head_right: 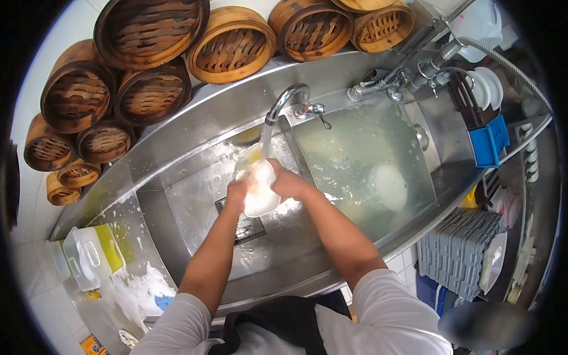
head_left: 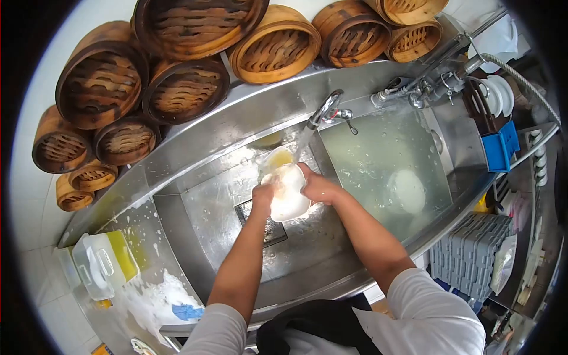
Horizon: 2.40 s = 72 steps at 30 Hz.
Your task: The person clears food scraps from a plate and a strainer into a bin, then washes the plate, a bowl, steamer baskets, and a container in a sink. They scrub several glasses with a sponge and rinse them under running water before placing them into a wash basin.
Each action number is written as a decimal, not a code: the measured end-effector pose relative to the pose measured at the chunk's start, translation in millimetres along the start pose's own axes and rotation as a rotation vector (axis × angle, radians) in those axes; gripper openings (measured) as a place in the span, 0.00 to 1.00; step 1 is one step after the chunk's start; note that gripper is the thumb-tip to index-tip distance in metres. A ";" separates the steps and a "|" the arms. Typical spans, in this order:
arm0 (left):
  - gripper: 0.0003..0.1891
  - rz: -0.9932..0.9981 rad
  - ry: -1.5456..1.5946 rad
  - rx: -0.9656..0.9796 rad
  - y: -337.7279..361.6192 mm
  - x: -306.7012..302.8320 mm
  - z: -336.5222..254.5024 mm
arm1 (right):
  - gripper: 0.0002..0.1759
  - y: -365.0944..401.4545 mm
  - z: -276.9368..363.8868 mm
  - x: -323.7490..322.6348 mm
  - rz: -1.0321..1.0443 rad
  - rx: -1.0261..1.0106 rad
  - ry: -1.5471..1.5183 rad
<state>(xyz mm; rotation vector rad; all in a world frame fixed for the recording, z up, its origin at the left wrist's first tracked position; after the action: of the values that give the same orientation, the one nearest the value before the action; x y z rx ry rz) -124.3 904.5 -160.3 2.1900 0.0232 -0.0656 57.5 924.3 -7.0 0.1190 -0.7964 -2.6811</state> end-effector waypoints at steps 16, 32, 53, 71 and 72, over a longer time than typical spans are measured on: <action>0.18 -0.128 0.487 0.153 26.9 0.6 -31.4 | 0.23 -46.6 -59.5 18.0 -0.656 -0.448 -0.055; 0.21 0.089 0.107 0.478 34.6 17.2 -85.7 | 0.33 33.5 -57.1 71.1 -0.475 -0.269 -1.018; 0.34 0.137 -1.145 0.738 50.1 91.7 -183.9 | 0.31 84.8 -48.9 5.3 -0.480 -0.139 -1.100; 0.21 0.347 -0.204 -0.088 70.1 20.9 73.2 | 0.22 -48.9 -7.7 -17.4 0.016 -0.221 0.780; 0.21 0.458 -0.377 -0.142 37.9 10.1 110.4 | 0.24 -43.0 -17.9 -6.1 0.124 -0.137 0.881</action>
<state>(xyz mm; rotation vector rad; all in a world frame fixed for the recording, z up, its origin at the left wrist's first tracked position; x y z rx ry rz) -116.9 792.6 -194.1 1.9605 -0.6625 -0.2088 53.5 950.9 -45.5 1.0747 -0.3137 -2.1955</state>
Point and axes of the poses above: each hand's wrist, its own y-axis away from the middle knuckle, its own x-axis out of the palm, z = x × y, the point moved 6 cm from there along -y, towards the middle knuckle, and after that the axes turned 12 degrees about -y, right-handed, at the moved point
